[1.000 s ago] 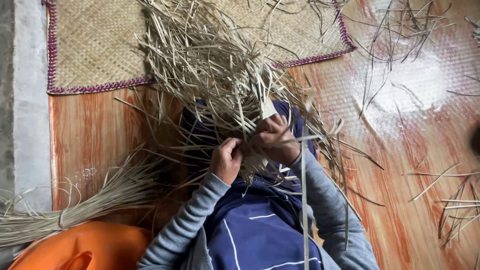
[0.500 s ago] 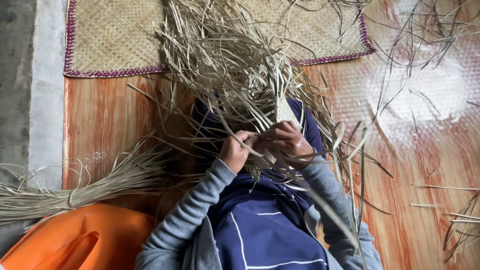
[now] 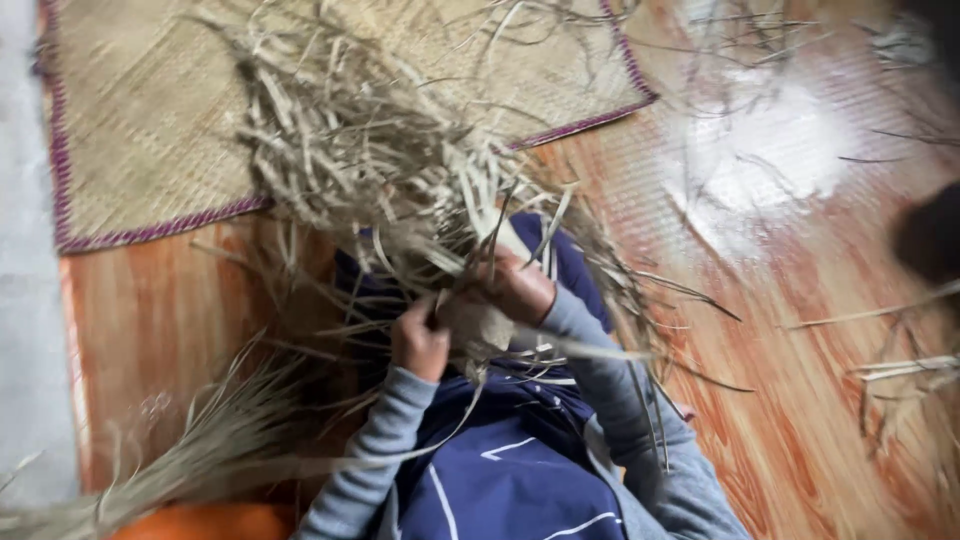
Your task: Weaving dried grass strands together to create a mat
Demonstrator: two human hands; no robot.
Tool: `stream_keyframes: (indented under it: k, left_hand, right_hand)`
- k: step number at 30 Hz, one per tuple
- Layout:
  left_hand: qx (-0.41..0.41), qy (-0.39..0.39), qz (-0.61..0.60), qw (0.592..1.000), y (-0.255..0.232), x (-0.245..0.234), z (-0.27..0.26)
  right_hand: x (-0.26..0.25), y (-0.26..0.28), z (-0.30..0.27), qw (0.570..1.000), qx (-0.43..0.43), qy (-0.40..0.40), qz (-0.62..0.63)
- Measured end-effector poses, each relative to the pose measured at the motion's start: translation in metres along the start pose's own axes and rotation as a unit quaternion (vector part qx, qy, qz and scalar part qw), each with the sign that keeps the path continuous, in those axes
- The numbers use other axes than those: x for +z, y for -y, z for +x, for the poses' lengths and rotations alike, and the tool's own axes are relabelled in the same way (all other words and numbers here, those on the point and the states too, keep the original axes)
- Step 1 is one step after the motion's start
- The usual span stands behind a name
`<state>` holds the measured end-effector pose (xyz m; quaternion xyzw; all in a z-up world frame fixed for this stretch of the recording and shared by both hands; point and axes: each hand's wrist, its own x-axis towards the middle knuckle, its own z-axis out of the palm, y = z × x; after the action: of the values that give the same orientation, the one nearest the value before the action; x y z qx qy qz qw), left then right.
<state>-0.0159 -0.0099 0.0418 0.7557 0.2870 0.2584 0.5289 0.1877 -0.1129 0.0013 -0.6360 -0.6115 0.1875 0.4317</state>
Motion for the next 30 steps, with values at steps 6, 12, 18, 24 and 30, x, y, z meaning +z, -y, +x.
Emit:
stream_keyframes:
  k: [6, 12, 18, 24, 30]
  left_hand:
    - [-0.044, 0.069, -0.064, 0.995, 0.041, 0.006, 0.018]
    - [-0.096, 0.038, 0.0, 0.995, 0.021, 0.011, 0.014]
    - [-0.047, 0.021, 0.049, 0.997, 0.016, 0.003, 0.016]
    - [-0.052, 0.019, 0.021, 0.998, 0.031, 0.005, 0.023]
    - [-0.101, 0.078, -0.007, 0.992, 0.088, 0.013, 0.033]
  right_hand:
    - [-0.031, 0.073, 0.013, 0.975, -0.186, 0.019, -0.123]
    - [-0.028, 0.053, 0.017, 0.959, -0.242, -0.034, -0.146]
    - [-0.002, 0.035, 0.027, 0.993, -0.066, -0.071, -0.068]
    - [0.004, 0.029, 0.023, 0.979, -0.114, -0.123, -0.113]
    - [-0.016, 0.041, 0.007, 0.98, -0.175, -0.059, -0.077]
